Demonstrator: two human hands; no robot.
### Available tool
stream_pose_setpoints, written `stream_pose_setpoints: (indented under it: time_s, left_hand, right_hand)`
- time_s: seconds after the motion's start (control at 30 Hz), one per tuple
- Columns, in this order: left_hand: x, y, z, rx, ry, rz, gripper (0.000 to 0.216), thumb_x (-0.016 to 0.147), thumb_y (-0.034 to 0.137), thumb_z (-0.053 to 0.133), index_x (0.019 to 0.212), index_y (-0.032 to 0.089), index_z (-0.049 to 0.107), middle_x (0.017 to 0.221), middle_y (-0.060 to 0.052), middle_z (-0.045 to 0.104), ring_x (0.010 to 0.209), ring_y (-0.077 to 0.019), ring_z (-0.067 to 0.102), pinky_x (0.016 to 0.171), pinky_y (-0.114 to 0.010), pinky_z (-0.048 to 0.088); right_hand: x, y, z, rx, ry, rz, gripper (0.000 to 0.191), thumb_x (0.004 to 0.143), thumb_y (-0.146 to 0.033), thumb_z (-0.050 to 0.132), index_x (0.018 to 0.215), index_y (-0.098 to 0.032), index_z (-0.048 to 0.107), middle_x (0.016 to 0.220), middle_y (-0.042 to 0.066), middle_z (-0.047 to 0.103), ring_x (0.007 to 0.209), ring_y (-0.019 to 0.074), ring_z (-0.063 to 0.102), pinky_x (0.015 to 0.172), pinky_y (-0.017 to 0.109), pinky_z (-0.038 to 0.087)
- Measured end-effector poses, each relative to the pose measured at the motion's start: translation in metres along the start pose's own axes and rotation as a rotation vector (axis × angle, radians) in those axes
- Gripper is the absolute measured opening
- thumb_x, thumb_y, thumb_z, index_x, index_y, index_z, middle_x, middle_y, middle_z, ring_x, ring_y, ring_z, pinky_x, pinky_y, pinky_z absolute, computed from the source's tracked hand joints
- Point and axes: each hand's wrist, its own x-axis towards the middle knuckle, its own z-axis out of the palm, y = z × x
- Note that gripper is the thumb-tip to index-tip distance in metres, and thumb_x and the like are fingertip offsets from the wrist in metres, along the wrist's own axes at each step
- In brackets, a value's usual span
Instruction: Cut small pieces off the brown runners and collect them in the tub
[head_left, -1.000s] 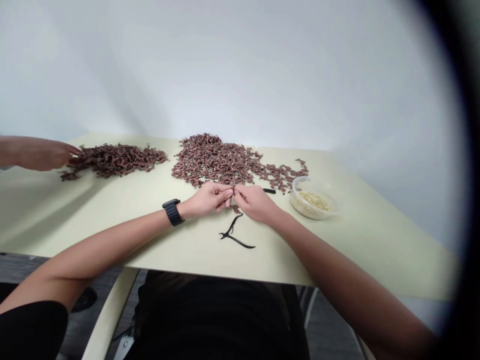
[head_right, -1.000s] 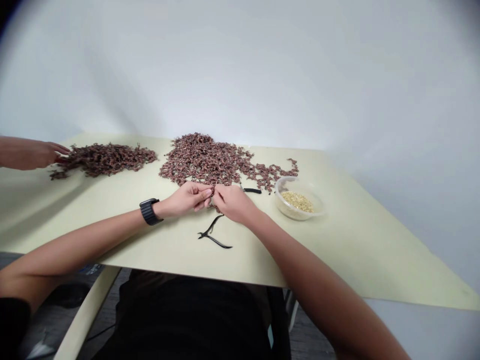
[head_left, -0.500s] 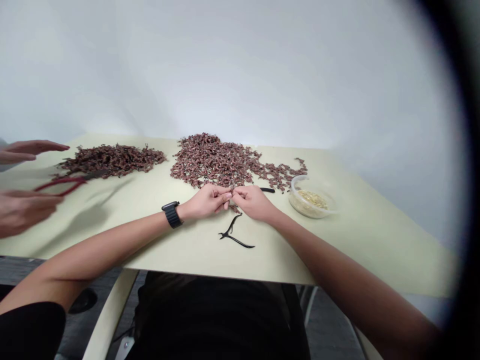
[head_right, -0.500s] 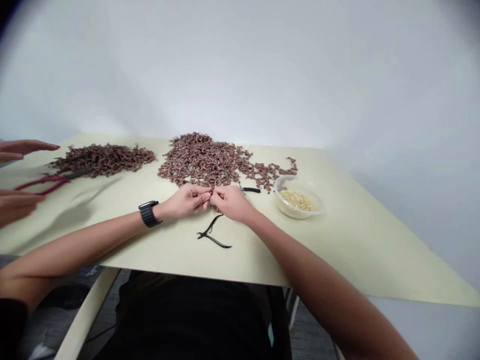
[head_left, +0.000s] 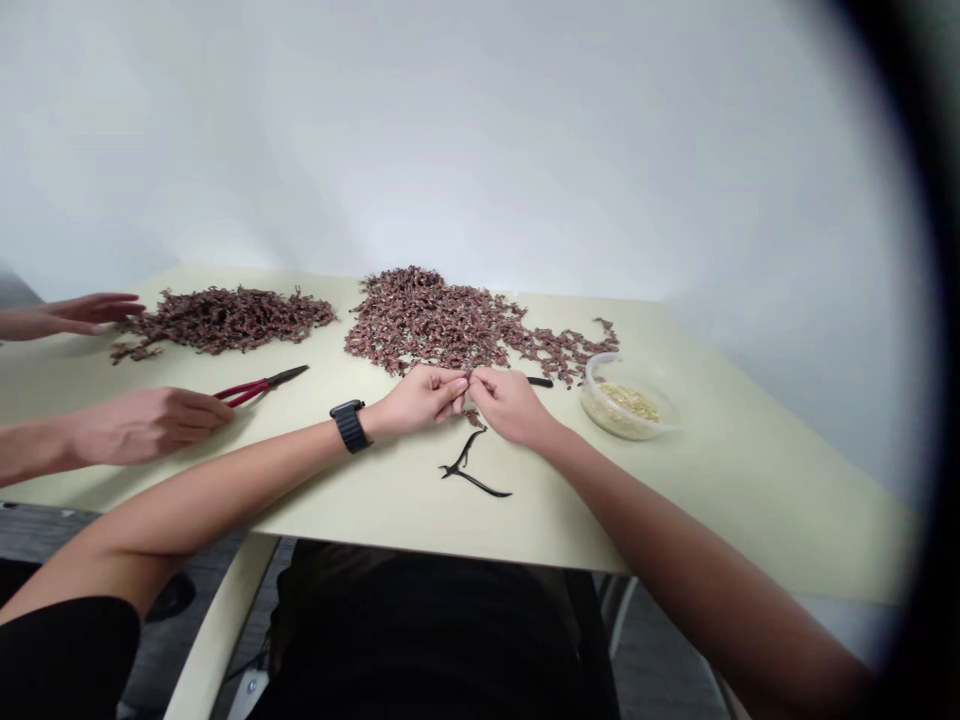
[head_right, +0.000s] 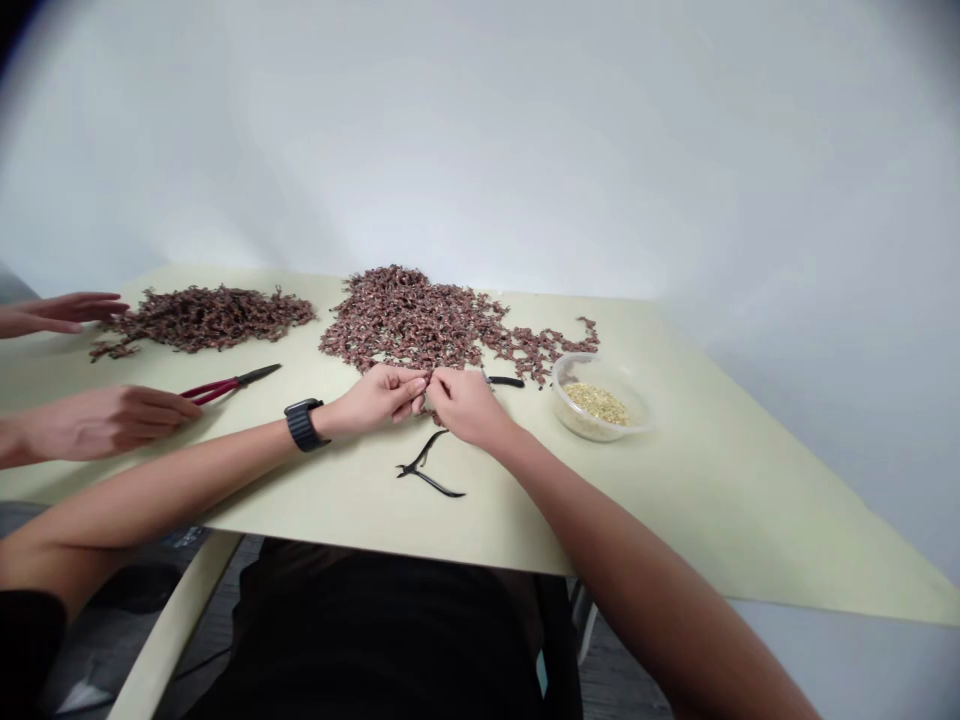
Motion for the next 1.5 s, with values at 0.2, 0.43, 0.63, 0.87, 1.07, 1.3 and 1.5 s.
stream_pose_setpoints:
  time_s: [0.2,0.43,0.63,0.87,1.07,1.3,1.5]
  left_hand:
    - [0.001,-0.003,-0.004,-0.201,-0.064,-0.058,0.051,0.102,0.056,0.047,0.077,0.013,0.059,0.058,0.003,0.046,0.053,-0.0086,0.037,0.058,-0.023,0.029]
    - [-0.002,0.000,-0.002,-0.155,-0.094,-0.051,0.051,0.101,0.058,0.048,0.077,0.013,0.058,0.056,0.003,0.044,0.051,-0.0086,0.034,0.056,-0.023,0.026]
    - [-0.003,0.001,0.001,0.013,-0.049,0.007,0.048,0.102,0.052,0.047,0.078,0.013,0.060,0.058,0.002,0.049,0.052,-0.0088,0.039,0.054,-0.023,0.030]
    - [-0.003,0.001,-0.001,0.351,0.037,0.158,0.033,0.104,0.036,0.046,0.099,0.012,0.068,0.075,-0.001,0.066,0.064,-0.0097,0.054,0.064,-0.020,0.038]
    - [-0.001,0.000,-0.003,0.328,0.056,0.112,0.035,0.104,0.040,0.046,0.102,0.013,0.068,0.073,-0.001,0.065,0.058,-0.0091,0.050,0.060,-0.020,0.035]
    - [-0.001,-0.001,-0.003,0.046,0.021,-0.025,0.053,0.101,0.059,0.044,0.079,0.014,0.061,0.055,0.003,0.046,0.049,-0.0088,0.037,0.052,-0.022,0.029]
    - [0.000,-0.001,-0.004,-0.060,-0.031,-0.018,0.055,0.100,0.063,0.045,0.078,0.015,0.059,0.056,0.003,0.044,0.050,-0.0090,0.035,0.053,-0.023,0.027]
  right_hand:
    - [-0.003,0.001,-0.006,-0.646,-0.006,-0.220,0.023,0.100,-0.028,0.043,0.083,-0.019,0.057,0.073,0.006,0.066,0.061,0.0152,0.051,0.061,0.029,0.026]
    - [-0.002,0.007,-0.006,-0.472,-0.051,-0.212,0.026,0.096,-0.029,0.049,0.076,-0.017,0.062,0.068,0.004,0.065,0.058,0.0128,0.050,0.060,0.027,0.029]
    - [-0.002,0.004,0.001,0.042,-0.044,-0.052,0.030,0.089,-0.028,0.050,0.063,-0.017,0.058,0.056,0.000,0.059,0.049,0.0097,0.043,0.051,0.025,0.030]
    - [0.005,0.006,0.007,0.876,-0.221,0.357,0.020,0.079,-0.025,0.055,0.064,-0.021,0.042,0.049,-0.011,0.020,0.045,0.0069,0.010,0.040,0.021,0.010]
    - [0.006,0.005,0.000,0.676,-0.212,0.280,0.019,0.085,-0.031,0.048,0.069,-0.023,0.041,0.055,-0.008,0.022,0.048,0.0098,0.014,0.042,0.024,0.014]
    - [-0.001,0.003,-0.009,-0.381,0.045,-0.239,0.027,0.099,-0.029,0.043,0.075,-0.020,0.050,0.067,0.000,0.056,0.061,0.0129,0.048,0.063,0.027,0.030]
    - [-0.002,0.005,-0.014,-0.645,-0.037,-0.285,0.025,0.102,-0.028,0.042,0.086,-0.018,0.059,0.079,0.007,0.068,0.070,0.0168,0.057,0.067,0.028,0.031]
